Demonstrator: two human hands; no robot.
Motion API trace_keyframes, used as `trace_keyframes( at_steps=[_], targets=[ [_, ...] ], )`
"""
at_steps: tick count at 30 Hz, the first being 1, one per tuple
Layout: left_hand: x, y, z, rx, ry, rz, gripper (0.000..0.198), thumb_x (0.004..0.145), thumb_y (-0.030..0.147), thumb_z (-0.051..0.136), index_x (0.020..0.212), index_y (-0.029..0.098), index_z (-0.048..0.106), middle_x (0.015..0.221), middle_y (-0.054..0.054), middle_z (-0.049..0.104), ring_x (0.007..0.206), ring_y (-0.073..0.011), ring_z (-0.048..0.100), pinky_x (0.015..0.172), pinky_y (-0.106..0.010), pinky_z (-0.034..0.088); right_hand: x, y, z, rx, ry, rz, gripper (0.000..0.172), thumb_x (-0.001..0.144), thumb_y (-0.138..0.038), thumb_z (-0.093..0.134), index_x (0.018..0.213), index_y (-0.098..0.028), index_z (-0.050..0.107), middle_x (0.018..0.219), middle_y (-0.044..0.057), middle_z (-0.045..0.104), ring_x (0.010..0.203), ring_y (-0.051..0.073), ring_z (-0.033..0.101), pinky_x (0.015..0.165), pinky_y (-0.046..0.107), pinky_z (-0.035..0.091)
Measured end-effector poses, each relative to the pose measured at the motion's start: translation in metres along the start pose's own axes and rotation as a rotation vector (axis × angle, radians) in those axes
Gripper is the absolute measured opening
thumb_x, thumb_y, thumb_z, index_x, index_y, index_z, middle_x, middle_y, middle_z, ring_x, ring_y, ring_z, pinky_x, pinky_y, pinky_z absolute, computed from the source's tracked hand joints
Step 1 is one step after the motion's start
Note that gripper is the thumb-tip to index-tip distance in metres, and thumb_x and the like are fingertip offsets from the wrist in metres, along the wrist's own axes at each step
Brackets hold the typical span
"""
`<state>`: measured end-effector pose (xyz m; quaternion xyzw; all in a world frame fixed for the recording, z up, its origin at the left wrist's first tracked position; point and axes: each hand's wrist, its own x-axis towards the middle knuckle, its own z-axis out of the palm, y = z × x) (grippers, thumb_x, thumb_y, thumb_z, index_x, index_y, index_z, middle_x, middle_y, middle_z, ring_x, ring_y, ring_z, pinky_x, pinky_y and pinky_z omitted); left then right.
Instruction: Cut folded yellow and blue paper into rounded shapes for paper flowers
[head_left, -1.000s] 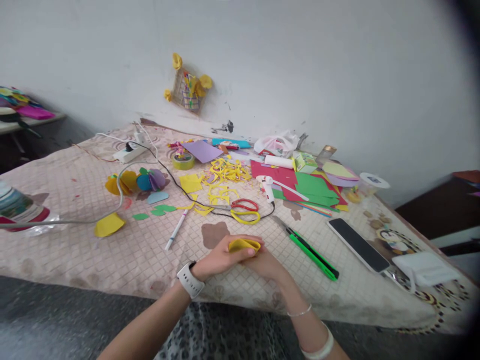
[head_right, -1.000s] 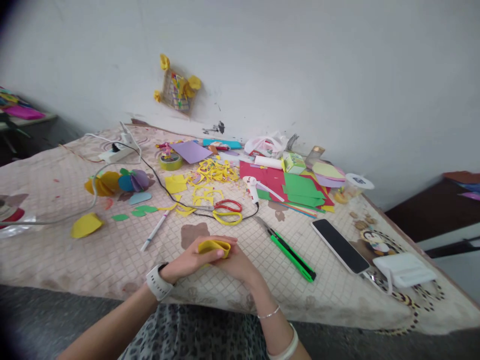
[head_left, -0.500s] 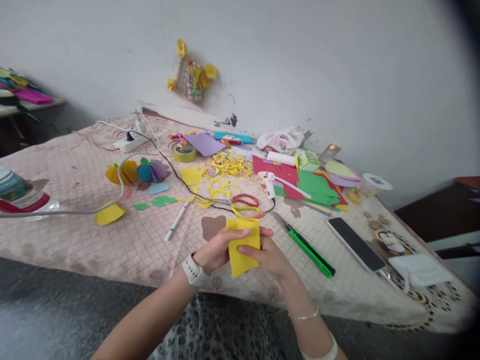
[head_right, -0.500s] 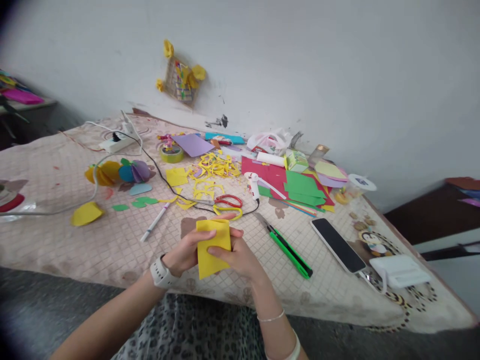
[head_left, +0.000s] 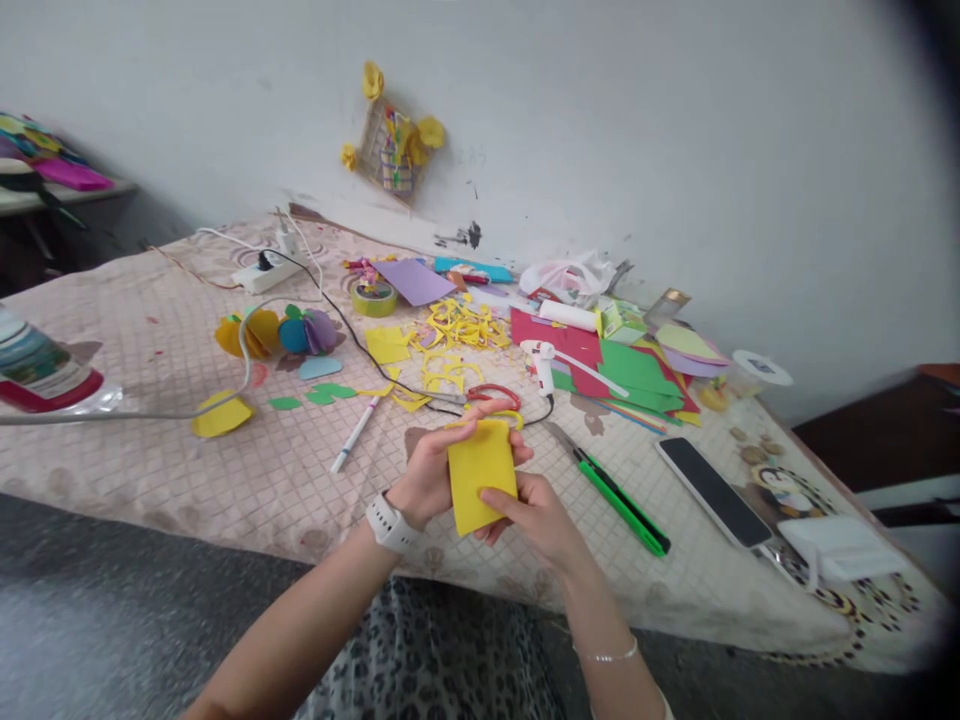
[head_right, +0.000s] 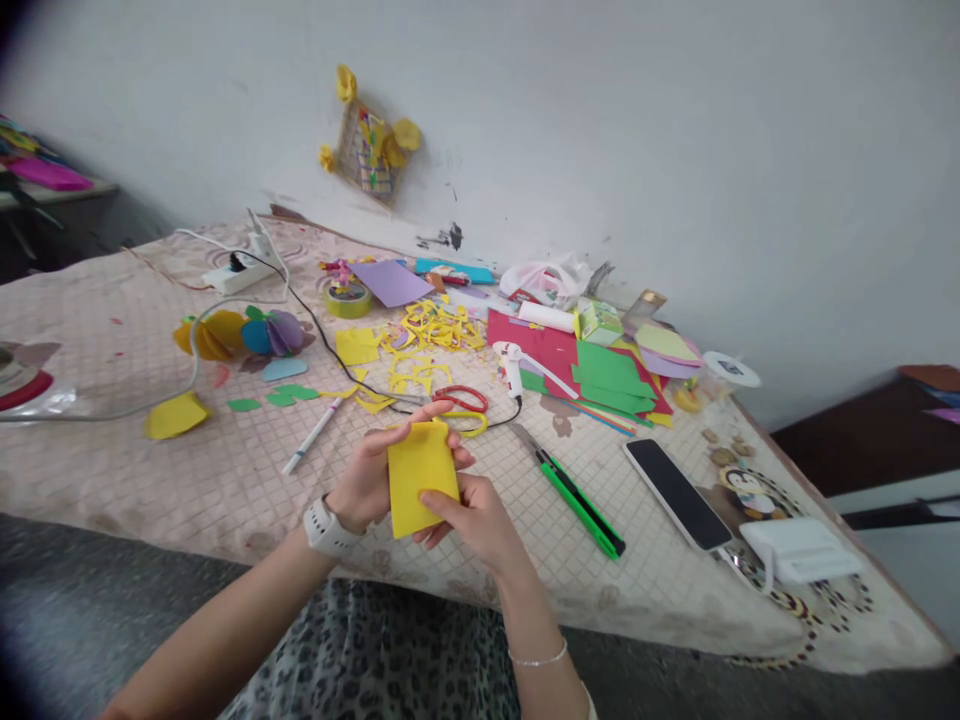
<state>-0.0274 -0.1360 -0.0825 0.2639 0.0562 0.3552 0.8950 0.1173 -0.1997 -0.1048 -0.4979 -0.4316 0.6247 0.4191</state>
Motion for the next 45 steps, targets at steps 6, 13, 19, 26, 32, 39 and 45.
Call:
trace_keyframes(
  at_steps=[6, 13, 19, 26, 32, 39, 45],
  targets=[
    [-0.007, -0.016, 0.006, 0.178, 0.060, -0.082, 0.045, 0.080, 0.032, 0.065, 0.121, 0.013, 0.060, 0.112, -0.014, 0.068, 0.052, -0.0115, 0.057, 0.042, -0.022, 0.040, -0.003, 0.000, 0.006, -0.004, 0.110, -0.102, 0.037, 0.073, -0.050, 0.076, 0.076, -0.014, 0.070, 0.058, 0.004, 0.071, 0.047, 0.020, 0.067, 0.046, 0.031, 0.057],
    [-0.018, -0.026, 0.014, 0.353, 0.248, -0.043, 0.039, 0.083, 0.038, 0.066, 0.105, 0.007, 0.071, 0.102, -0.016, 0.071, 0.061, -0.0119, 0.057, 0.047, -0.020, 0.037, -0.018, -0.001, 0.006, -0.123, 0.179, -0.104, 0.039, 0.079, -0.051, 0.071, 0.084, -0.012, 0.070, 0.062, 0.006, 0.073, 0.057, 0.023, 0.071, 0.058, 0.034, 0.058],
    [-0.026, -0.017, 0.020, 0.372, 0.275, -0.039, 0.038, 0.084, 0.038, 0.067, 0.107, 0.008, 0.070, 0.095, -0.013, 0.073, 0.086, -0.0222, 0.067, 0.082, -0.033, 0.049, -0.033, -0.027, -0.018, -0.248, 0.521, -0.379, 0.028, 0.082, -0.047, 0.068, 0.086, -0.019, 0.071, 0.089, 0.006, 0.074, 0.085, 0.021, 0.068, 0.077, 0.030, 0.054],
    [-0.036, -0.029, 0.033, 0.321, 0.182, -0.194, 0.035, 0.081, 0.039, 0.071, 0.100, 0.009, 0.068, 0.081, -0.009, 0.073, 0.073, -0.0173, 0.068, 0.071, -0.028, 0.053, -0.031, -0.038, 0.011, -0.086, 0.272, -0.003, 0.044, 0.072, -0.059, 0.071, 0.070, -0.017, 0.061, 0.045, -0.004, 0.052, 0.033, 0.008, 0.044, 0.027, 0.016, 0.029],
    [-0.044, -0.025, 0.037, 0.209, 0.075, -0.323, 0.036, 0.082, 0.038, 0.069, 0.109, 0.014, 0.063, 0.090, -0.013, 0.073, 0.082, -0.0258, 0.072, 0.055, -0.030, 0.059, -0.033, -0.035, 0.009, -0.050, 0.168, 0.030, 0.054, 0.079, -0.065, 0.063, 0.085, -0.012, 0.069, 0.061, 0.005, 0.068, 0.039, 0.010, 0.054, 0.033, 0.018, 0.039],
    [-0.040, -0.028, 0.034, 0.265, 0.200, -0.316, 0.032, 0.083, 0.037, 0.067, 0.101, 0.011, 0.064, 0.088, -0.012, 0.072, 0.077, -0.0231, 0.071, 0.053, -0.027, 0.057, -0.027, -0.064, 0.000, -0.848, 0.297, -0.570, 0.053, 0.090, -0.035, 0.058, 0.139, -0.015, 0.048, 0.141, 0.014, 0.054, 0.130, 0.027, 0.048, 0.108, 0.044, 0.039],
    [-0.038, -0.029, 0.031, 0.388, 0.251, -0.323, 0.028, 0.082, 0.038, 0.066, 0.094, 0.013, 0.065, 0.080, -0.009, 0.072, 0.075, -0.0209, 0.068, 0.057, -0.028, 0.054, -0.023, -0.081, 0.005, -1.265, 0.046, -0.649, 0.036, 0.094, -0.020, 0.051, 0.127, -0.008, 0.060, 0.126, 0.013, 0.066, 0.118, 0.027, 0.057, 0.102, 0.048, 0.043]
  ],
)
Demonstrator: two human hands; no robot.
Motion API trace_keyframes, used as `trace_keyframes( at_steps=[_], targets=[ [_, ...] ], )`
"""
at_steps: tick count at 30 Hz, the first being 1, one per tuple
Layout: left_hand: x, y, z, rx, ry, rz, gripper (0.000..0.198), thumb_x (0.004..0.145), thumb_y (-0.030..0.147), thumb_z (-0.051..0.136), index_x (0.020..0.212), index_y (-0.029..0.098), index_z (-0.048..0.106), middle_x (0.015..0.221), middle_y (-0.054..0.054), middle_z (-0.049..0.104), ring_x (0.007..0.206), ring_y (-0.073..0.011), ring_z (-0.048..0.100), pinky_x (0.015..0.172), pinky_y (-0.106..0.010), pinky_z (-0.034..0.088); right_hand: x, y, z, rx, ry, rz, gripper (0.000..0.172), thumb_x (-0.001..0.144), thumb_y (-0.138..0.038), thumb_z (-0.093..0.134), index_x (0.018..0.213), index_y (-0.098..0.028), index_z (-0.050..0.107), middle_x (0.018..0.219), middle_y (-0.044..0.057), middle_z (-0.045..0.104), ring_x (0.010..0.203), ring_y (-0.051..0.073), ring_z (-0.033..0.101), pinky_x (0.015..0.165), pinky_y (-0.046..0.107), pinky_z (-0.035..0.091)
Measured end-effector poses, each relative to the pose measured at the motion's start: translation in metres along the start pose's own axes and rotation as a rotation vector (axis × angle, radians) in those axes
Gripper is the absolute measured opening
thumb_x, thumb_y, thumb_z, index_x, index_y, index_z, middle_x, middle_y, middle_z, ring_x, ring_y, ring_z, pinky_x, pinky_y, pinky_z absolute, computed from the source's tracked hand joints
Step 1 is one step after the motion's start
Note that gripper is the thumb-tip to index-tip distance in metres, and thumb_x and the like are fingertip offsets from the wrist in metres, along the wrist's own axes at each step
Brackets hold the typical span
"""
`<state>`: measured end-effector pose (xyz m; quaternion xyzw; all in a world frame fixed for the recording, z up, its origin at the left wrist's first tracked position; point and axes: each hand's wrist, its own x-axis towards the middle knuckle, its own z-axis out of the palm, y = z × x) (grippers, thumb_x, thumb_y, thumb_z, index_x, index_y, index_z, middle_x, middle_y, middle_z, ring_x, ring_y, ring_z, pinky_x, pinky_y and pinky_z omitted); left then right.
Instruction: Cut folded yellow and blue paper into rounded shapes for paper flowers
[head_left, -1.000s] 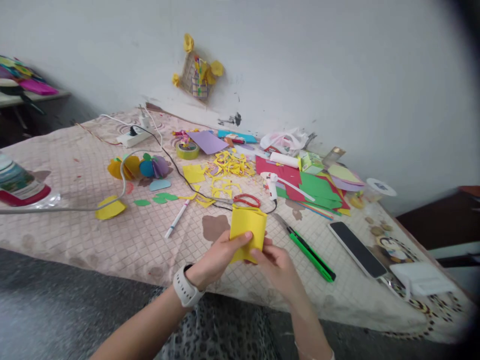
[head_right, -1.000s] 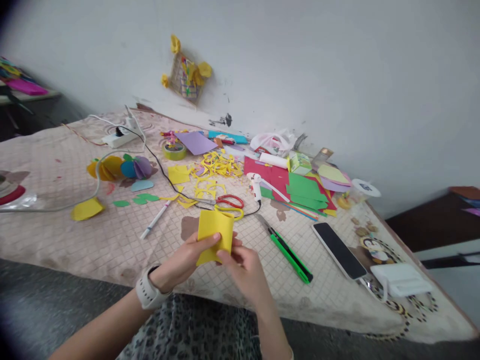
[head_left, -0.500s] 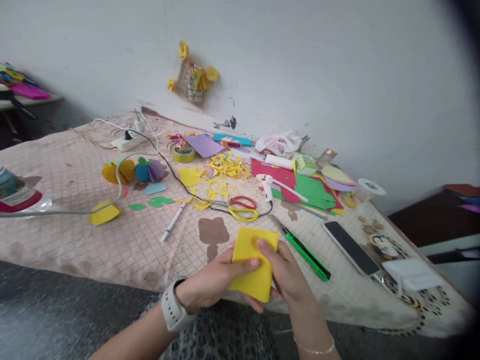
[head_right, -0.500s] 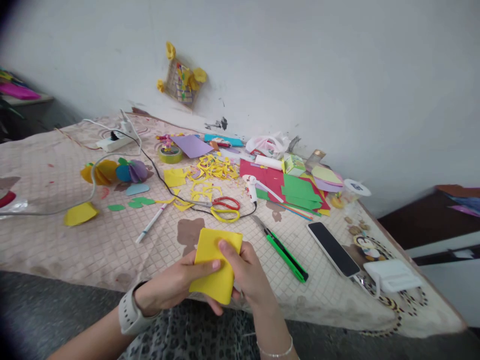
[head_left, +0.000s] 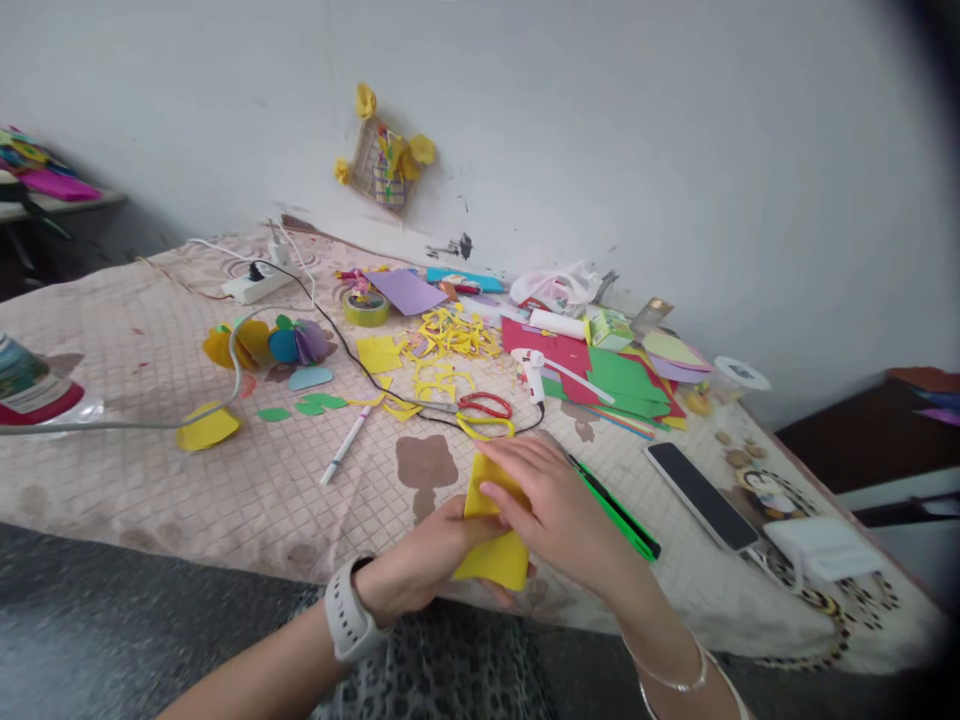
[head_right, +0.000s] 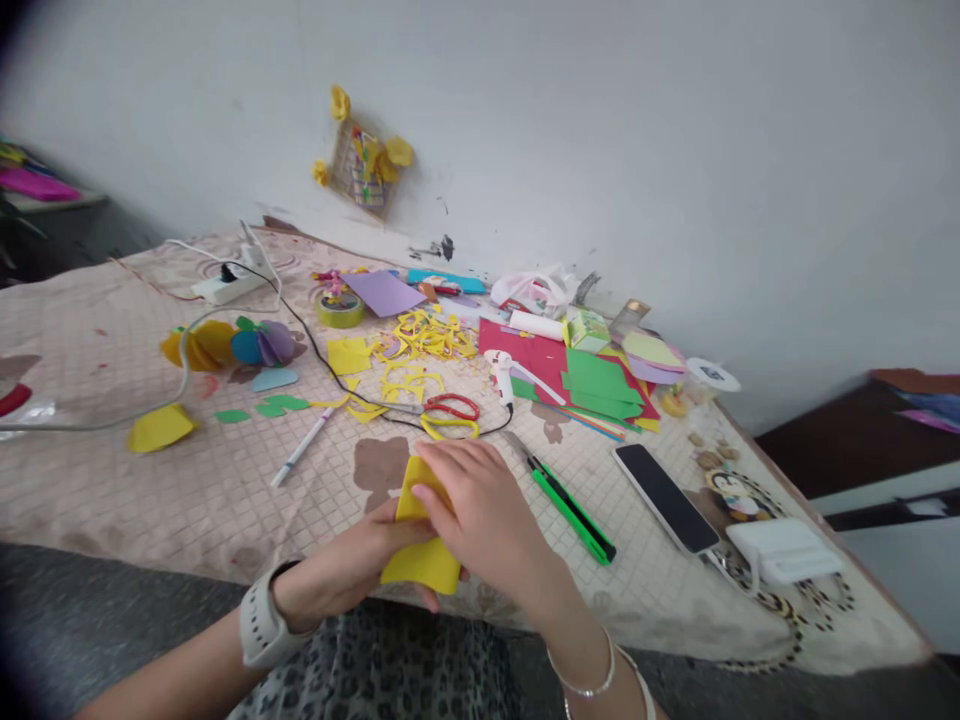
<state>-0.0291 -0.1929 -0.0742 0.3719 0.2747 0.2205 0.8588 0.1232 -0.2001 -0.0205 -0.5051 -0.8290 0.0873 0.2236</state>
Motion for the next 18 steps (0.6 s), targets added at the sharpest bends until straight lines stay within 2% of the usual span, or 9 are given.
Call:
trace_keyframes(
  at_steps=[4, 8, 12, 18],
  targets=[
    [0.0004, 0.0013, -0.0006, -0.019, 0.060, 0.004, 0.030, 0.073, 0.034, 0.074, 0.094, 0.014, 0.067, 0.083, -0.006, 0.073, 0.076, -0.0194, 0.068, 0.072, -0.030, 0.052, 0.0007, 0.0000, -0.0014, 0.066, -0.015, -0.027, 0.031, 0.096, -0.015, 0.048, 0.122, -0.012, 0.064, 0.121, 0.009, 0.070, 0.112, 0.023, 0.061, 0.098, 0.044, 0.045],
    [0.0035, 0.0017, 0.0006, -0.038, 0.068, 0.026, 0.035, 0.072, 0.033, 0.075, 0.099, 0.012, 0.066, 0.088, -0.008, 0.073, 0.080, -0.0204, 0.067, 0.079, -0.033, 0.049, 0.0009, 0.0016, -0.0005, 0.110, -0.010, -0.031, 0.030, 0.096, -0.012, 0.043, 0.114, -0.014, 0.067, 0.114, 0.009, 0.073, 0.105, 0.023, 0.064, 0.093, 0.042, 0.047],
    [0.0051, 0.0004, 0.0015, -0.101, 0.024, -0.040, 0.034, 0.076, 0.035, 0.072, 0.101, 0.012, 0.064, 0.087, -0.009, 0.072, 0.081, -0.0232, 0.067, 0.071, -0.034, 0.051, 0.0020, 0.0035, 0.0020, 0.159, 0.000, 0.032, 0.027, 0.095, -0.013, 0.043, 0.105, -0.015, 0.068, 0.105, 0.008, 0.074, 0.099, 0.022, 0.065, 0.088, 0.039, 0.048],
    [0.0042, -0.0035, 0.0005, -0.149, -0.148, -0.155, 0.041, 0.076, 0.046, 0.069, 0.099, 0.012, 0.068, 0.097, -0.014, 0.071, 0.087, -0.0254, 0.065, 0.056, -0.030, 0.054, 0.0034, 0.0069, 0.0027, 0.205, -0.045, 0.063, 0.027, 0.092, -0.013, 0.043, 0.096, -0.019, 0.069, 0.097, 0.005, 0.074, 0.092, 0.021, 0.066, 0.084, 0.036, 0.050]
  ],
)
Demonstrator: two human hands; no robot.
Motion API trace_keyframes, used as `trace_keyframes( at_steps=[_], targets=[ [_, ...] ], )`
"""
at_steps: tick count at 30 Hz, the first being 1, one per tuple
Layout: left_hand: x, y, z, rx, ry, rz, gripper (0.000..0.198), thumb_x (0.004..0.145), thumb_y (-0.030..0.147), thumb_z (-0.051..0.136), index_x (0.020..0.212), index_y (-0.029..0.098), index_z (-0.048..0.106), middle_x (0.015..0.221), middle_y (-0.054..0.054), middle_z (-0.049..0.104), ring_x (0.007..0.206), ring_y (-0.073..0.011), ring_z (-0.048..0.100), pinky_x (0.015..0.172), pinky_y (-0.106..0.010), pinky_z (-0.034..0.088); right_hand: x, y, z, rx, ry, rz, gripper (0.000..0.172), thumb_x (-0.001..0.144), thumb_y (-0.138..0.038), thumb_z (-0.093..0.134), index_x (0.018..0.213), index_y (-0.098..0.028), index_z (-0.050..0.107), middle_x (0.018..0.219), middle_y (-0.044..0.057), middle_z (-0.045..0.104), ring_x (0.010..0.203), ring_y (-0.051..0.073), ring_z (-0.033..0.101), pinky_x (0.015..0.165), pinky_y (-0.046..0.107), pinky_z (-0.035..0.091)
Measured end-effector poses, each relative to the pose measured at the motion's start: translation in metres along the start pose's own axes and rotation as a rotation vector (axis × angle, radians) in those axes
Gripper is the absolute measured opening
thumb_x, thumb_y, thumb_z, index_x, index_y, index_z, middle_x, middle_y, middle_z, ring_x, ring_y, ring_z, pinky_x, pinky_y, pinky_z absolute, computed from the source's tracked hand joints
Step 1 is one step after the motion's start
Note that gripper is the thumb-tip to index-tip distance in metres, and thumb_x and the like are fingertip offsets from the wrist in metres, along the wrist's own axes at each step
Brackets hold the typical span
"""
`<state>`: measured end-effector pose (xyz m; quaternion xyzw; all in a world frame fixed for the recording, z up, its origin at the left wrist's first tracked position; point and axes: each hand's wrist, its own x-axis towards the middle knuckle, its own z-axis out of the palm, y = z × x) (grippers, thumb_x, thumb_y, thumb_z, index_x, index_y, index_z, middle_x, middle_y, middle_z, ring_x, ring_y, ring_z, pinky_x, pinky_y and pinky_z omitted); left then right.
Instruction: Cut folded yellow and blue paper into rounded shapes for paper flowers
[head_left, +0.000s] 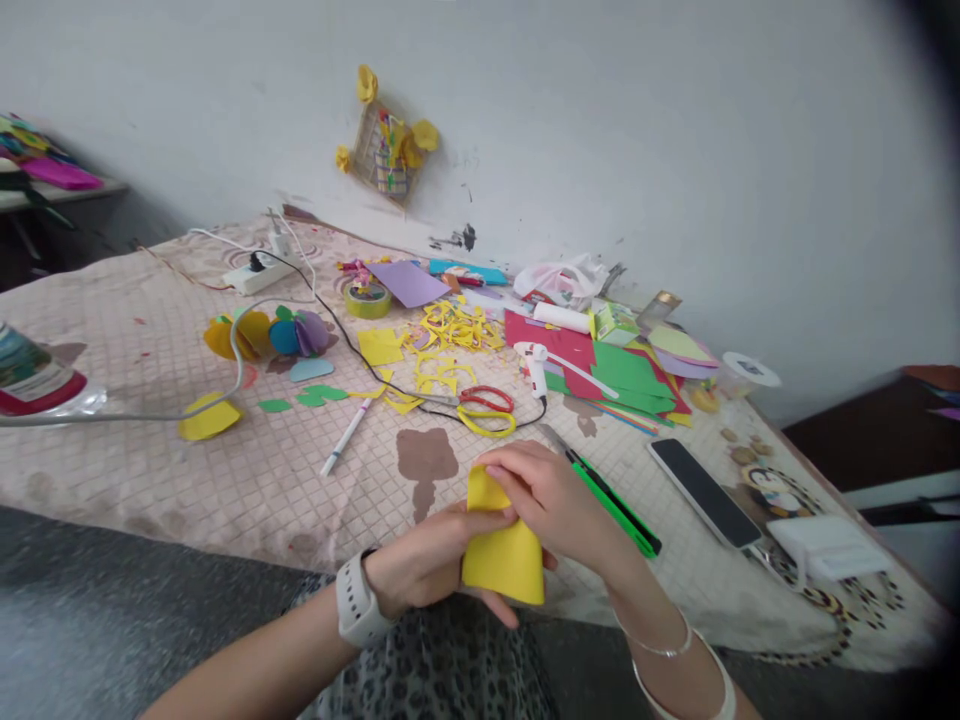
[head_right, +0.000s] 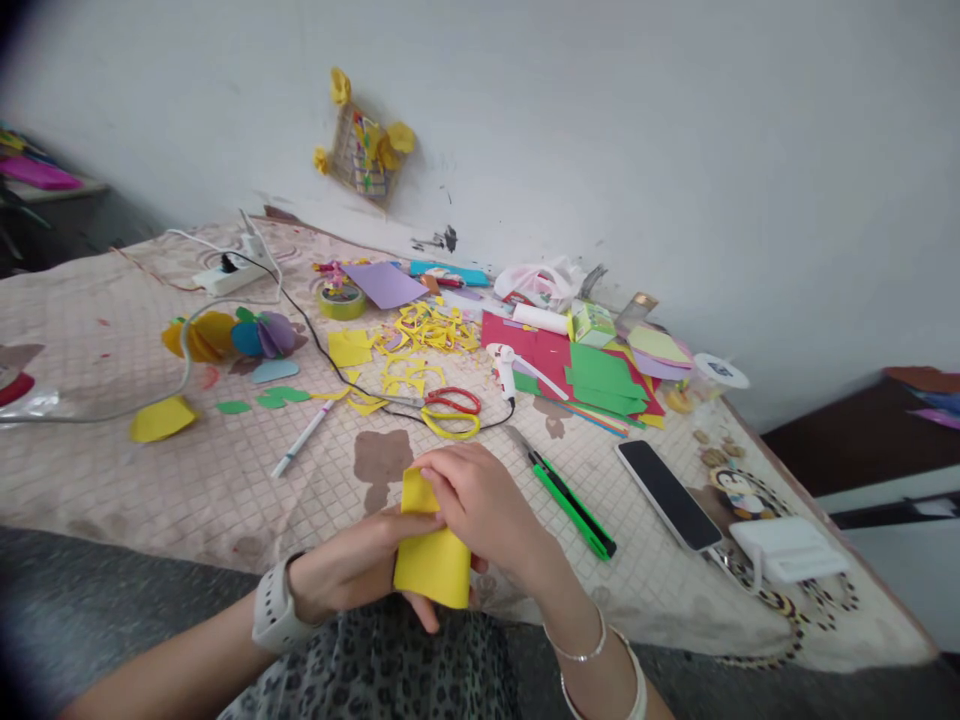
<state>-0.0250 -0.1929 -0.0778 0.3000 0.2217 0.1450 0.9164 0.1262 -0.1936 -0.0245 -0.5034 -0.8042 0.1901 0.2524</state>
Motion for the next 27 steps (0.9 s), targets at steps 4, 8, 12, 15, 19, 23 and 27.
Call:
trace_keyframes(
  at_steps=[4, 8, 12, 15, 19, 23, 27],
  targets=[
    [0.003, -0.002, -0.002, 0.131, 0.137, 0.090, 0.041, 0.079, 0.047, 0.066, 0.102, 0.013, 0.066, 0.087, -0.012, 0.071, 0.079, -0.0222, 0.064, 0.049, -0.024, 0.047, 0.000, 0.005, 0.001, -0.008, -0.001, 0.027, 0.026, 0.094, -0.017, 0.045, 0.101, -0.020, 0.069, 0.102, 0.005, 0.074, 0.096, 0.021, 0.066, 0.087, 0.038, 0.049],
    [0.008, -0.001, -0.004, 0.269, 0.301, 0.180, 0.035, 0.079, 0.046, 0.064, 0.094, 0.014, 0.066, 0.078, -0.007, 0.066, 0.070, -0.0186, 0.059, 0.048, -0.023, 0.042, -0.002, 0.011, 0.004, -0.053, 0.001, 0.049, 0.028, 0.094, -0.016, 0.045, 0.114, -0.016, 0.065, 0.115, 0.010, 0.071, 0.106, 0.025, 0.064, 0.093, 0.042, 0.048],
    [0.012, 0.002, -0.008, 0.331, 0.348, 0.250, 0.027, 0.077, 0.040, 0.065, 0.084, 0.013, 0.064, 0.073, -0.003, 0.062, 0.067, -0.0160, 0.055, 0.055, -0.025, 0.042, -0.006, 0.009, 0.003, -0.014, 0.043, 0.003, 0.027, 0.096, -0.015, 0.041, 0.109, -0.019, 0.064, 0.108, 0.008, 0.072, 0.100, 0.021, 0.066, 0.088, 0.038, 0.051],
    [0.016, 0.007, -0.010, 0.374, 0.369, 0.346, 0.011, 0.073, 0.025, 0.064, 0.074, 0.015, 0.061, 0.067, 0.001, 0.058, 0.066, -0.0130, 0.050, 0.062, -0.025, 0.040, -0.008, 0.003, 0.002, -0.021, 0.061, -0.099, 0.026, 0.096, -0.014, 0.042, 0.109, -0.020, 0.065, 0.106, 0.007, 0.073, 0.099, 0.020, 0.065, 0.088, 0.038, 0.050],
    [0.022, 0.016, -0.010, 0.428, 0.347, 0.464, 0.005, 0.070, 0.019, 0.059, 0.068, 0.016, 0.060, 0.064, 0.003, 0.055, 0.065, -0.0129, 0.046, 0.066, -0.026, 0.039, -0.008, 0.002, 0.007, -0.109, 0.136, -0.166, 0.029, 0.096, -0.014, 0.045, 0.119, -0.019, 0.061, 0.115, 0.009, 0.070, 0.108, 0.022, 0.062, 0.095, 0.042, 0.047],
    [0.028, 0.019, -0.006, 0.462, 0.304, 0.534, 0.008, 0.071, 0.019, 0.055, 0.065, 0.016, 0.060, 0.066, 0.001, 0.056, 0.067, -0.0147, 0.047, 0.069, -0.028, 0.040, -0.006, 0.006, 0.019, -0.270, 0.321, -0.134, 0.030, 0.094, -0.027, 0.054, 0.122, -0.018, 0.060, 0.123, 0.011, 0.066, 0.118, 0.027, 0.055, 0.102, 0.048, 0.039],
    [0.034, 0.015, -0.001, 0.473, 0.295, 0.557, 0.009, 0.074, 0.017, 0.054, 0.070, 0.016, 0.062, 0.072, -0.001, 0.060, 0.072, -0.0167, 0.050, 0.074, -0.031, 0.042, -0.005, 0.007, 0.026, -0.319, 0.379, -0.096, 0.035, 0.090, -0.039, 0.060, 0.121, -0.021, 0.062, 0.125, 0.009, 0.067, 0.119, 0.029, 0.054, 0.105, 0.051, 0.035]
  ],
)
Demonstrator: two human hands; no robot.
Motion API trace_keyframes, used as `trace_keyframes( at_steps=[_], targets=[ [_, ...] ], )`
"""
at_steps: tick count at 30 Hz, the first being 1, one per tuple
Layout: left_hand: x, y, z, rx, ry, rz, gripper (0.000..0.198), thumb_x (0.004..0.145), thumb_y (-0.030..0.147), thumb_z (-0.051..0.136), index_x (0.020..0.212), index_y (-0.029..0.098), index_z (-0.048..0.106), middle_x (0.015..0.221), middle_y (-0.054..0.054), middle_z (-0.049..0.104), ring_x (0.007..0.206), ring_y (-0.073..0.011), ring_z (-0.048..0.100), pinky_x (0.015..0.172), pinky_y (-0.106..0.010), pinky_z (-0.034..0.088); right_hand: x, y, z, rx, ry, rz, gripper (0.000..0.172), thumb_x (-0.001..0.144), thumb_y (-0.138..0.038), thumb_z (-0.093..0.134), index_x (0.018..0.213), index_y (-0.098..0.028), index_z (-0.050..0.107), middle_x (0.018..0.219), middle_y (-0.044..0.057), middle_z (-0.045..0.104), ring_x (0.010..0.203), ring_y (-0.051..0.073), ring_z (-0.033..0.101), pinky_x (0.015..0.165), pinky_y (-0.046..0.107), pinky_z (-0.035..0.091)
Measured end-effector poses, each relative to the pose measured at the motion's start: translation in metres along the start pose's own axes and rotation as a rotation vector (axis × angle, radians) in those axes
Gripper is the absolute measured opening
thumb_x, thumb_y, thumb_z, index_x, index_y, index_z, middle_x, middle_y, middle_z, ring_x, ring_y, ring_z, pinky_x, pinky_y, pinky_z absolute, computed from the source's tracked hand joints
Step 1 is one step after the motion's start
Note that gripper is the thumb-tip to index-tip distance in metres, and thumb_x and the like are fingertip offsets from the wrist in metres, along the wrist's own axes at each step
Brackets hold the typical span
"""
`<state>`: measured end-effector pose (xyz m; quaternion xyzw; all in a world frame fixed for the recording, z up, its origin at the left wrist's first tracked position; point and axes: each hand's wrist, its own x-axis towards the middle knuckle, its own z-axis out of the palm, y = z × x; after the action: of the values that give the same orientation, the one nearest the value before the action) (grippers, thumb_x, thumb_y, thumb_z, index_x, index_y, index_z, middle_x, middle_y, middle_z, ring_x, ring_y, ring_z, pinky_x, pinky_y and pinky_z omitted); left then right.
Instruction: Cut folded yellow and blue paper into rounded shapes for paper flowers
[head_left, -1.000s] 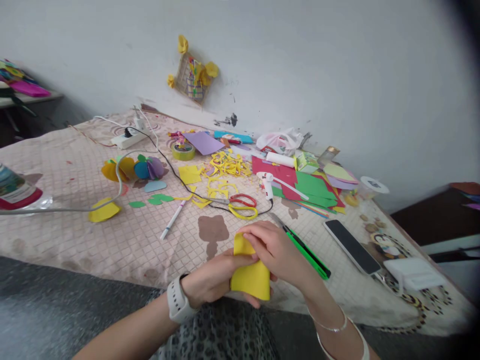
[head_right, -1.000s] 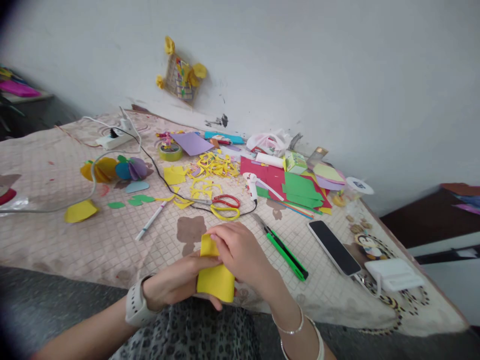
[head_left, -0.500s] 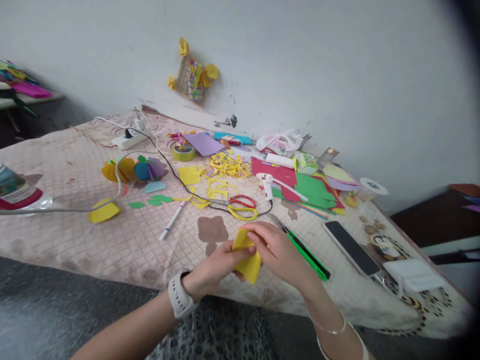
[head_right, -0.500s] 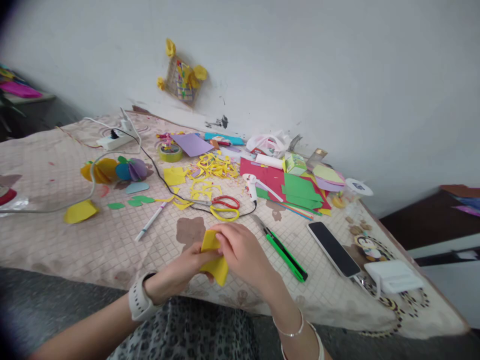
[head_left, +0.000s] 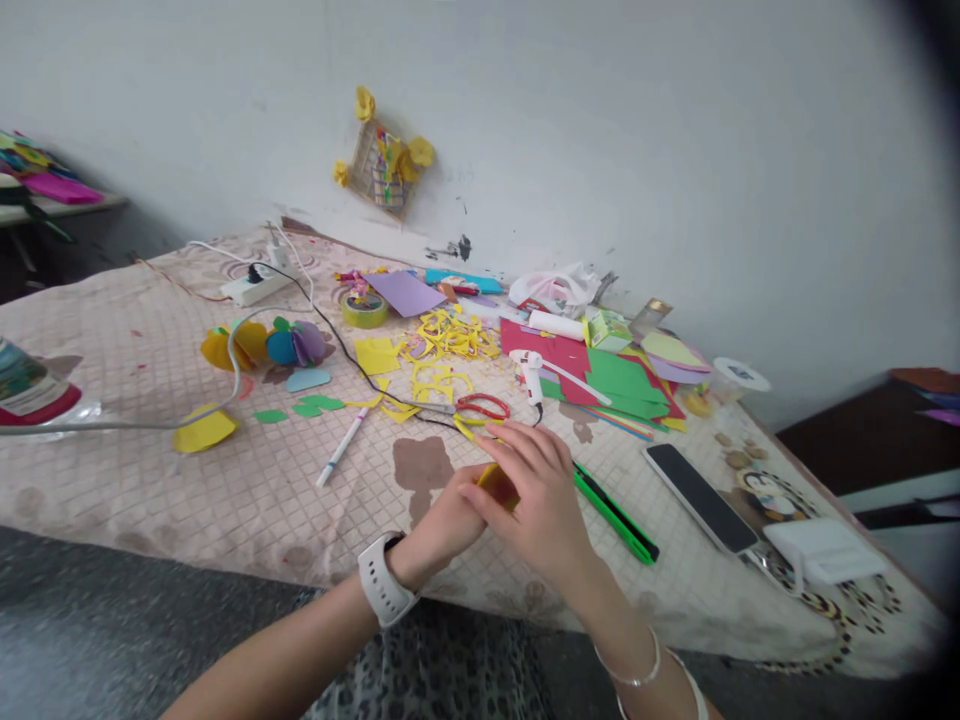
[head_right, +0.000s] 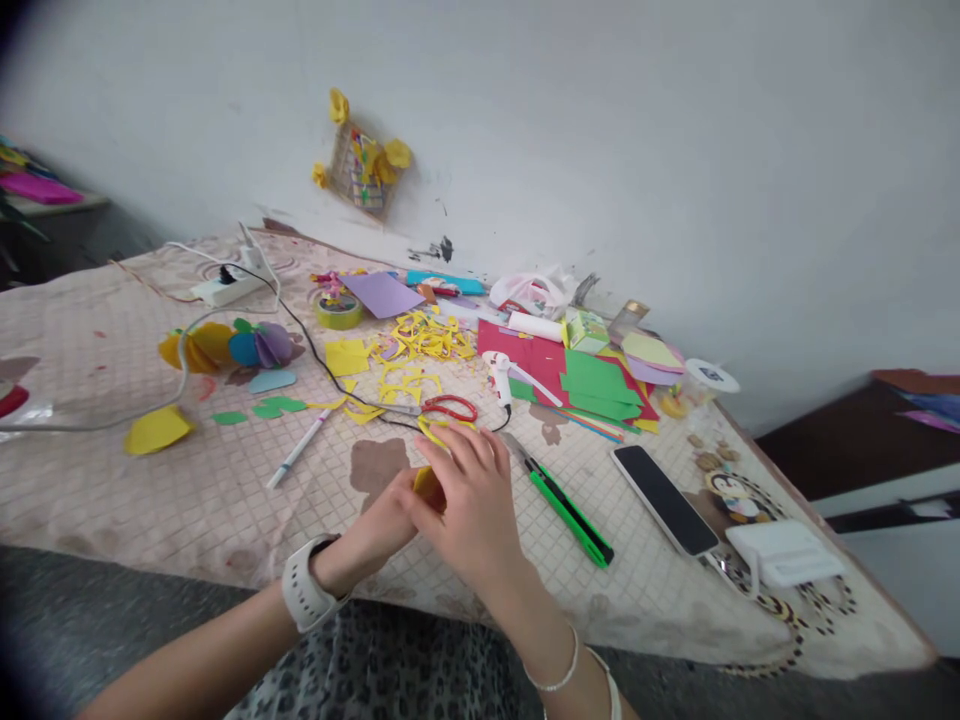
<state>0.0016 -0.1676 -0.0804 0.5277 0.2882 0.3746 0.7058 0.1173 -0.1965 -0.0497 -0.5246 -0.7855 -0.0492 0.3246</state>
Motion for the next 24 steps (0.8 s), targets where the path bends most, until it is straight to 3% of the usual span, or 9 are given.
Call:
trace_keyframes(
  at_steps=[4, 9, 13, 16, 20, 24],
  targets=[
    [-0.002, -0.003, 0.003, 0.019, 0.024, -0.011, 0.013, 0.073, 0.015, 0.053, 0.074, 0.015, 0.066, 0.075, -0.004, 0.064, 0.082, -0.0208, 0.055, 0.079, -0.033, 0.044, 0.001, -0.001, -0.002, 0.031, -0.017, 0.014, 0.023, 0.095, -0.028, 0.054, 0.114, -0.023, 0.065, 0.119, 0.005, 0.071, 0.116, 0.026, 0.057, 0.106, 0.048, 0.031],
    [-0.005, -0.006, 0.003, 0.050, 0.074, -0.055, 0.008, 0.071, 0.014, 0.055, 0.070, 0.015, 0.062, 0.071, -0.003, 0.060, 0.077, -0.0193, 0.053, 0.074, -0.032, 0.043, 0.002, -0.002, -0.004, 0.047, -0.020, 0.025, 0.017, 0.094, -0.024, 0.054, 0.106, -0.023, 0.067, 0.114, 0.004, 0.072, 0.112, 0.026, 0.058, 0.106, 0.047, 0.030],
    [-0.007, -0.007, 0.003, 0.041, 0.067, -0.097, 0.010, 0.077, 0.017, 0.052, 0.072, 0.016, 0.062, 0.068, -0.001, 0.058, 0.074, -0.0187, 0.053, 0.073, -0.032, 0.044, 0.005, -0.003, -0.005, 0.028, -0.078, 0.055, 0.014, 0.094, -0.026, 0.053, 0.090, -0.023, 0.066, 0.096, 0.004, 0.073, 0.098, 0.025, 0.061, 0.103, 0.048, 0.032],
    [-0.008, -0.008, 0.003, 0.012, 0.031, -0.135, 0.010, 0.079, 0.018, 0.054, 0.077, 0.017, 0.064, 0.075, -0.002, 0.063, 0.078, -0.0188, 0.055, 0.078, -0.032, 0.044, 0.007, 0.001, -0.009, 0.050, -0.198, 0.094, 0.015, 0.092, -0.030, 0.056, 0.083, -0.021, 0.065, 0.085, 0.004, 0.071, 0.088, 0.025, 0.061, 0.094, 0.046, 0.038],
    [-0.009, -0.009, 0.002, -0.058, -0.043, -0.226, 0.020, 0.085, 0.031, 0.057, 0.078, 0.015, 0.066, 0.073, -0.004, 0.067, 0.073, -0.0184, 0.059, 0.074, -0.031, 0.046, 0.008, 0.013, -0.015, 0.221, -0.320, 0.168, 0.011, 0.091, -0.029, 0.057, 0.089, -0.021, 0.065, 0.091, 0.004, 0.072, 0.089, 0.023, 0.063, 0.085, 0.040, 0.044],
    [-0.013, -0.003, 0.001, -0.160, -0.134, -0.311, 0.034, 0.088, 0.045, 0.056, 0.087, 0.013, 0.068, 0.070, -0.006, 0.069, 0.067, -0.0187, 0.065, 0.069, -0.030, 0.048, 0.005, 0.021, -0.014, 0.488, -0.362, 0.396, 0.016, 0.092, -0.026, 0.052, 0.083, -0.020, 0.063, 0.076, 0.001, 0.066, 0.066, 0.017, 0.060, 0.060, 0.028, 0.044]
  ],
)
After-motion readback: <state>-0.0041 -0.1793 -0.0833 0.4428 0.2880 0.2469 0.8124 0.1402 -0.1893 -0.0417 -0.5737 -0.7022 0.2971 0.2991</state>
